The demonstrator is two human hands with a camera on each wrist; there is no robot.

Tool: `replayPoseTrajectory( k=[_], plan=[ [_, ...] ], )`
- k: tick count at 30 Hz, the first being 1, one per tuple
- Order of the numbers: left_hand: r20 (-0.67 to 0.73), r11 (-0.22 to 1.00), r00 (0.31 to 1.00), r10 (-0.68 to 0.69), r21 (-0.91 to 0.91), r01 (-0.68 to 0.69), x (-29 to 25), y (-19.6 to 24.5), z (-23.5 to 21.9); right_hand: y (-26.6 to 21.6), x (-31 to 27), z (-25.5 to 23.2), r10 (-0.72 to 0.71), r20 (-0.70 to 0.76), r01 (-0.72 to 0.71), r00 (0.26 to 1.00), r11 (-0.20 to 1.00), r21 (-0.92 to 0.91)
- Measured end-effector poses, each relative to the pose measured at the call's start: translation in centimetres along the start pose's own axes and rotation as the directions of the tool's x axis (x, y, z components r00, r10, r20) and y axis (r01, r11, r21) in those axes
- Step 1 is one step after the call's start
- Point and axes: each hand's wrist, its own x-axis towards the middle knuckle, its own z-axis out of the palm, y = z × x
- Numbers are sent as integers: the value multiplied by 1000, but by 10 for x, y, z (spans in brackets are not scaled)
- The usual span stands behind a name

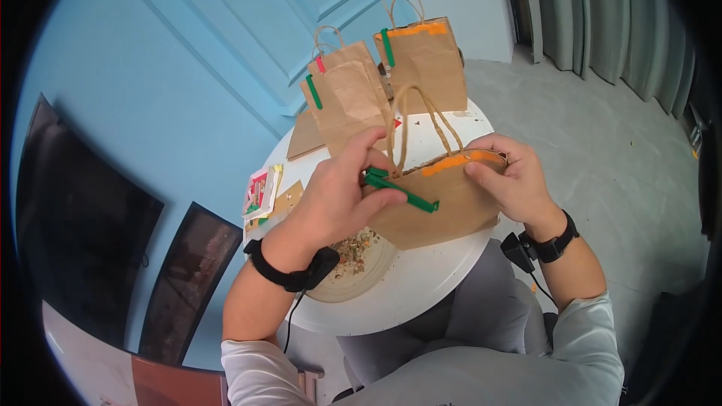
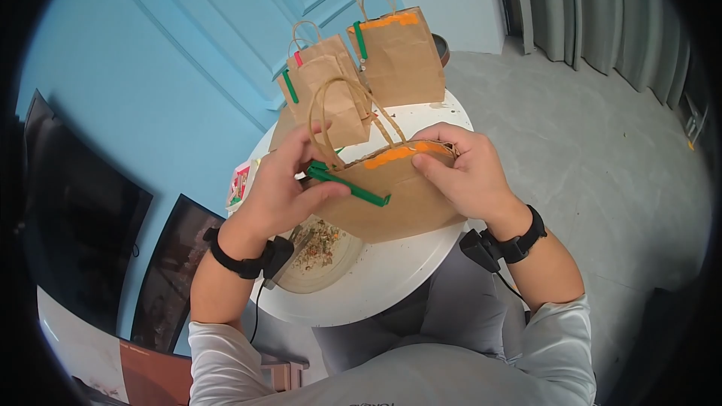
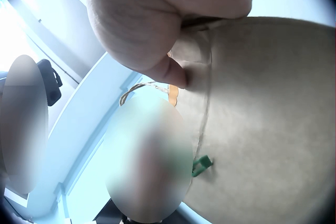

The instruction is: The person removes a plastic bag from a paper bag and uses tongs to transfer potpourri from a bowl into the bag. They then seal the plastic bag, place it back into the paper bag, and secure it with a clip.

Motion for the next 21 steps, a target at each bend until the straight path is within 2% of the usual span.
replayPoseTrajectory(
  k=[1, 4, 7, 10, 12, 16, 19, 21],
  plan=[
    [33, 998, 997, -63, 17, 62, 5, 5, -1, 1, 0, 1, 0, 3, 0, 1000, 1000, -8],
    [59, 997, 998, -5, 72, 1, 17, 7, -7, -1, 2, 0, 45, -23, -46, 999, 999, -14],
    [71, 986, 987, -141, -78, 146, 15, 16, -11, -1, 2, -2, 60, -51, -58, 997, 997, 44],
    [63, 974, 998, -20, -225, 34, 9, -22, 5, 5, 1, -5, 48, -82, -38, 995, 993, 114],
    [93, 956, 995, -25, -288, 51, 12, -42, 14, 6, 0, -5, 38, -99, -27, 994, 994, 104],
    [58, 922, 998, -34, -384, 54, 15, -34, 20, 0, -1, -6, -6, -137, 12, 991, 999, 45],
    [33, 789, 993, -117, -605, 113, 8, -16, 9, 2, -4, -12, -31, -198, 43, 980, 997, 56],
    [54, 650, 998, 7, -759, 37, 9, -35, 16, 3, -2, -18, -56, -231, 69, 971, 996, 50]
  ],
)
